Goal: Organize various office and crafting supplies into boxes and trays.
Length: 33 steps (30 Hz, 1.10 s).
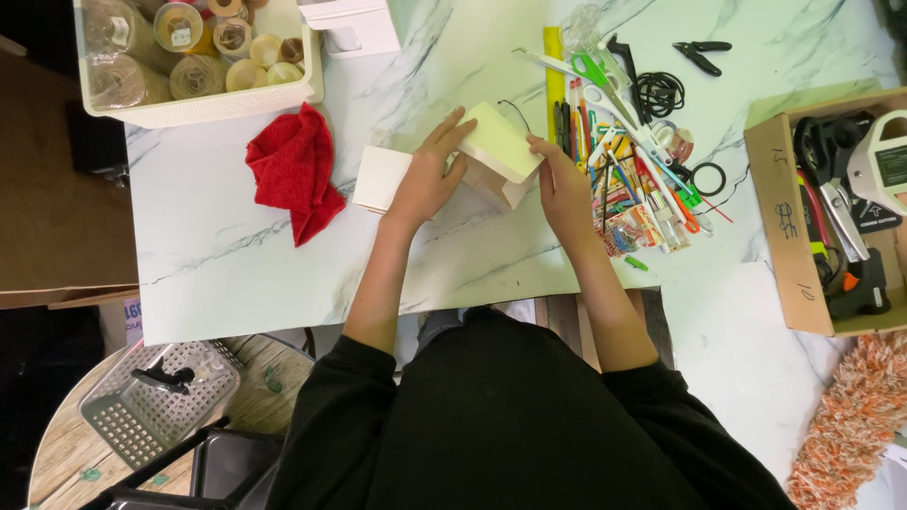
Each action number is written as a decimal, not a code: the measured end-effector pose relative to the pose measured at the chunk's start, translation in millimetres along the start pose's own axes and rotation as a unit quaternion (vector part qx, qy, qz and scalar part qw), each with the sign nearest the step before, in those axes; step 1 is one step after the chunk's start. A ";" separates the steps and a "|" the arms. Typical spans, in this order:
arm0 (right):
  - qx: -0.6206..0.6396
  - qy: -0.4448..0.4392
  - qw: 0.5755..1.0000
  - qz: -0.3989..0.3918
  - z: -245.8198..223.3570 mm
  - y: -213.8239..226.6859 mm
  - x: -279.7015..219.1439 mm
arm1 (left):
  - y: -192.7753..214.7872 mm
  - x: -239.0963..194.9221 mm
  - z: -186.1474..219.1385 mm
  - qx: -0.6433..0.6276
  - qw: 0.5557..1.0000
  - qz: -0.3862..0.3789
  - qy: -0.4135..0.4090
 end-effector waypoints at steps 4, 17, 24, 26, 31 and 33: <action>0.078 -0.039 0.996 0.002 20.6 -11.2 2.1 | -4.9 1.0 -1.8 -0.011 0.999 -0.020 0.045; 0.052 0.088 0.990 -0.094 -53.5 1.5 -5.4 | -10.8 -3.8 -8.4 0.029 0.996 -0.088 -0.020; -0.043 0.097 0.990 -0.092 -24.4 -9.1 -23.7 | -22.9 -5.7 -16.4 0.084 0.993 -0.080 -0.033; -0.049 0.096 0.990 -0.087 -26.6 -12.8 -24.3 | -21.0 -5.6 -19.7 0.099 0.992 -0.073 -0.035; -0.069 0.101 0.990 -0.075 -30.3 -16.3 -28.2 | -16.9 -4.8 -17.5 0.118 0.990 -0.075 -0.032; -0.083 0.110 0.988 -0.068 -33.3 -17.4 -29.6 | -16.8 -6.1 -17.0 0.124 0.987 -0.097 -0.026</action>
Point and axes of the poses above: each hand's wrist, its own x-axis towards the middle knuckle, its own y-axis out of the back of the hand, z = x × y, the point moved 6 cm from there along x, towards the middle knuckle, and after that the axes turned 6 degrees about x, right-handed, at the moved point
